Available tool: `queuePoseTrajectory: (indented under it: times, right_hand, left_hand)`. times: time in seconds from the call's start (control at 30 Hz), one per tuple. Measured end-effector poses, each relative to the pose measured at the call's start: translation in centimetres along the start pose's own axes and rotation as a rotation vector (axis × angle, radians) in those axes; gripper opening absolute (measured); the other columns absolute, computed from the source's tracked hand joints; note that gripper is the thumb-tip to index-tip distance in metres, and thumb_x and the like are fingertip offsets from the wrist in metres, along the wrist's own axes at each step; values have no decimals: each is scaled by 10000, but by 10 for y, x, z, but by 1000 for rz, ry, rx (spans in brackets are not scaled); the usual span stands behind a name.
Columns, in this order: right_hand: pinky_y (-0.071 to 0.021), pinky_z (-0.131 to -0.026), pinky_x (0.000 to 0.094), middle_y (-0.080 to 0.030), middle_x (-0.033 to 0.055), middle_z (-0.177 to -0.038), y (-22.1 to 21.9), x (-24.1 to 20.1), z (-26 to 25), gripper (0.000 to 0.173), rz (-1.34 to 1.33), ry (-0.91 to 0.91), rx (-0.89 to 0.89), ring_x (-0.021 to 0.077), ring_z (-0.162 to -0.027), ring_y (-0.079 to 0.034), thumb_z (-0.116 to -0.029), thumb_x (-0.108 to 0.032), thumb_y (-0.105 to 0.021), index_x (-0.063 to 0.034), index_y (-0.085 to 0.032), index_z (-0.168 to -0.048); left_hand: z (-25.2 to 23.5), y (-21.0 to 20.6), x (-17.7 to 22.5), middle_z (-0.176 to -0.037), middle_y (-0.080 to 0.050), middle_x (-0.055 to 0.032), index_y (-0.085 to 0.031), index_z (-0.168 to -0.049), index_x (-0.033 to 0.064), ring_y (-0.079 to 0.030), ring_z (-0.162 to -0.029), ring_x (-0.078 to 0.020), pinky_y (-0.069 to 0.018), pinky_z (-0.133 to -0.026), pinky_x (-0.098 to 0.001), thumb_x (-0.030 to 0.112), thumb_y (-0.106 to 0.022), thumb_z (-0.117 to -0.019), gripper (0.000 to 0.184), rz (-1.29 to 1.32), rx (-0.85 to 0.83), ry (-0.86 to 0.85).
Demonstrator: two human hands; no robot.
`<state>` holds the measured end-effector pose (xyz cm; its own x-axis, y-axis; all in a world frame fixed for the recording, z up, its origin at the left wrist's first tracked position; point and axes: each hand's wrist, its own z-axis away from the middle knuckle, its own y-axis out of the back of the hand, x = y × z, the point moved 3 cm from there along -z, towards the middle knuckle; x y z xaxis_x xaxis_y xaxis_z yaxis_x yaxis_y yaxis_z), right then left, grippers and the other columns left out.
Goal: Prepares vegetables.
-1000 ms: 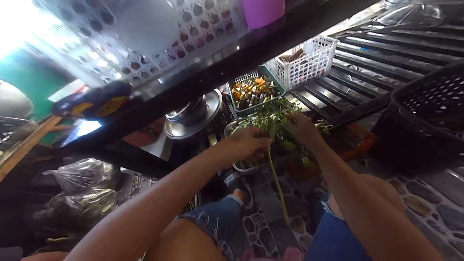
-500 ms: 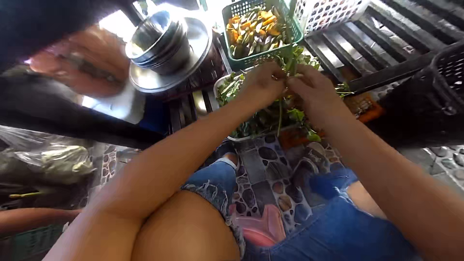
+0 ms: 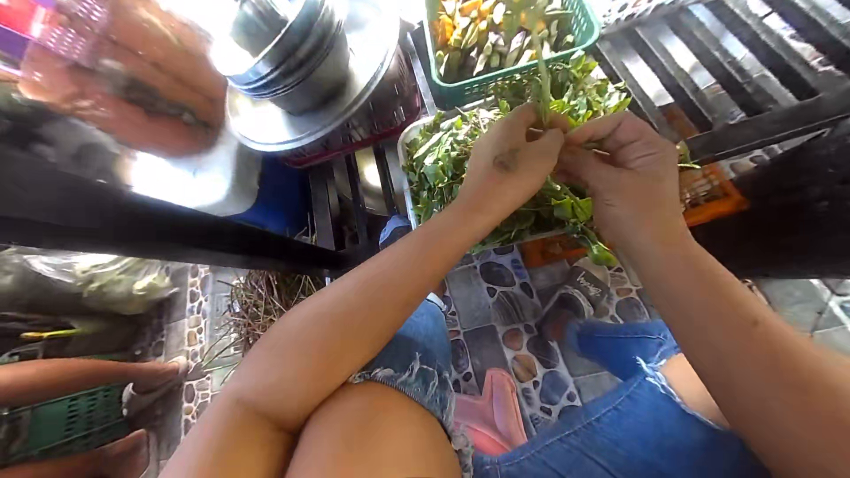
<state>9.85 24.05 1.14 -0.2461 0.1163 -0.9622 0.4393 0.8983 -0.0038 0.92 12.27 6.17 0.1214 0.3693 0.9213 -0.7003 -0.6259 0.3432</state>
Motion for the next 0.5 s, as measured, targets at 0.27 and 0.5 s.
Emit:
queuePoseTrajectory:
  times: [0.27, 0.5]
  right_hand:
    - [-612, -800, 253, -708, -69, -955, 0, -4, -6, 112, -22, 160, -33, 51, -830, -691, -972, -47, -655, -115, -636, -1058]
    - [-339, -1146, 625, -446, 157, -1588, -25, 1, -5, 492, 598, 130, -349, 399, -1472, -388, -976, -174, -669, -117, -574, -1456]
  left_hand:
    - [-5, 53, 2, -1036, -686, -52, -636, -1240, 60, -677, -845, -135, -581, -693, -314, 193, -462, -1099, 260, 57, 400, -136]
    - [17, 69, 15, -1075, -729, -26, -716, -1198, 111, -679, -925, -101, -551, -791, -323, 238, -571, -1048, 244, -342, 202, -168]
